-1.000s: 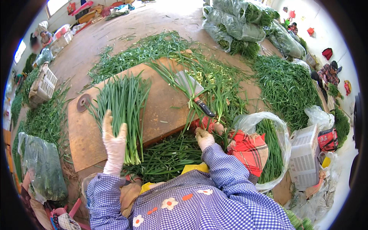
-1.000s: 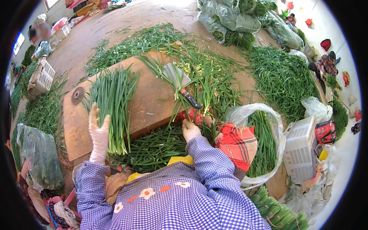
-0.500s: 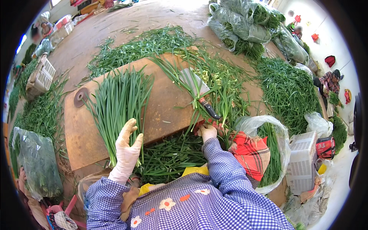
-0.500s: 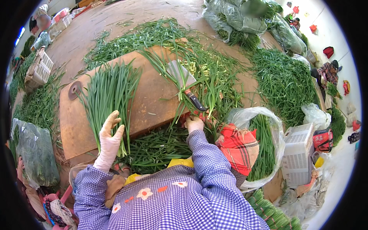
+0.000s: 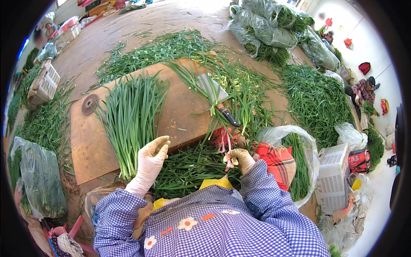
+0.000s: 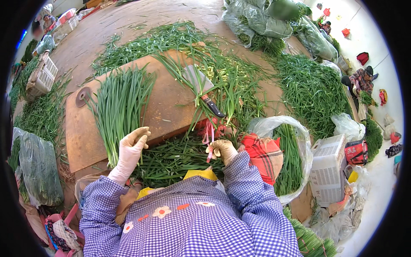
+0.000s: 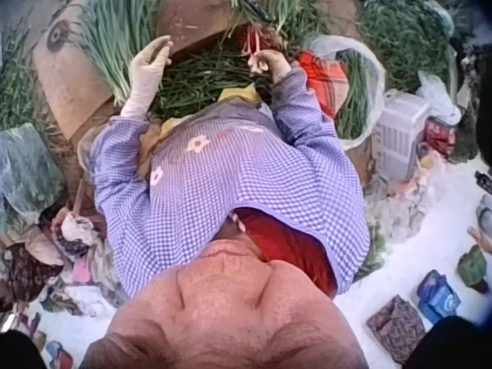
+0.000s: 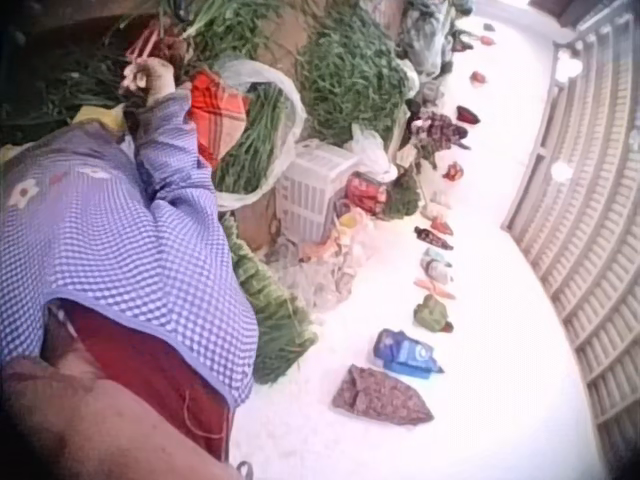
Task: The person trims the ends of green onions using a knife on a wooden board, then bundles them with a rubber band. The trimmed onions are placed into a plastic bag. The person repeats this process with multiple bunches of green onions.
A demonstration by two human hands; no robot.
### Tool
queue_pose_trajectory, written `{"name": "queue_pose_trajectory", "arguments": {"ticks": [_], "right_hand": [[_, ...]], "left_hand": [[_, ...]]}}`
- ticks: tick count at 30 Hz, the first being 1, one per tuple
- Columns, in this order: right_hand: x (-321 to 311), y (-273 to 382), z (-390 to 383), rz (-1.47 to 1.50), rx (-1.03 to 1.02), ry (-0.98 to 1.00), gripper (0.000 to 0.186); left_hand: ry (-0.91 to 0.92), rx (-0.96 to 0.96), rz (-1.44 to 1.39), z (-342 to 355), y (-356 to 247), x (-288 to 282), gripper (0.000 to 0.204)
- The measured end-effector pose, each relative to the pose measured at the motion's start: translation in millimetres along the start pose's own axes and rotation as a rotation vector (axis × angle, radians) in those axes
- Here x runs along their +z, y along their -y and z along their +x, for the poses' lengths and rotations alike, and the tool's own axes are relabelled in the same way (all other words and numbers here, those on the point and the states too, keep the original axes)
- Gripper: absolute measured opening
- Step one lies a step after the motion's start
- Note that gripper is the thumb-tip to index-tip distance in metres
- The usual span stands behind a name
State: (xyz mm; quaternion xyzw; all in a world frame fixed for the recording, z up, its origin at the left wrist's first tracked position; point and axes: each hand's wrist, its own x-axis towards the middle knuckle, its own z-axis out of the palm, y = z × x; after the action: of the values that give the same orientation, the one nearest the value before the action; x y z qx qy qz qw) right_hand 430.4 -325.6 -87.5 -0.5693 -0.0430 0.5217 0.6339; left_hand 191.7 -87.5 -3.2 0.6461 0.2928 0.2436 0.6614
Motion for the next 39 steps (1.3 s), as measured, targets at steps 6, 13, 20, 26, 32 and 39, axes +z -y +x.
{"name": "queue_pose_trajectory", "arguments": {"ticks": [6,13,20,26,32,39], "right_hand": [[-9.1,-18.0,14.5,-1.495,-0.263,-0.394,0.020],[22.5,16.0,-26.7,-0.032,-0.095,0.288,0.018],[111.4,73.5,-123.0,-0.212,0.244,1.416,0.023],[137.2,84.6,-75.7,-0.344,-0.190,0.614,0.015],[112.9,50.4,-18.3,-0.232,-0.145,0.136,0.014],[99.9,47.3,-11.7,-0.161,-0.200,-0.100,0.012]], "left_hand": [[0.058,-0.045,0.010,-3.9,5.4,12.4,0.030],[0.233,-0.219,0.020,-7.0,-2.8,19.5,0.032],[0.621,-0.380,-0.020,-21.2,-22.6,32.5,0.029],[0.531,-0.411,-0.160,-15.9,-4.3,26.9,0.030],[0.104,-0.398,-0.006,-16.6,-4.2,23.3,0.027],[-0.341,0.848,0.895,-15.0,-61.2,14.9,0.036]]}}
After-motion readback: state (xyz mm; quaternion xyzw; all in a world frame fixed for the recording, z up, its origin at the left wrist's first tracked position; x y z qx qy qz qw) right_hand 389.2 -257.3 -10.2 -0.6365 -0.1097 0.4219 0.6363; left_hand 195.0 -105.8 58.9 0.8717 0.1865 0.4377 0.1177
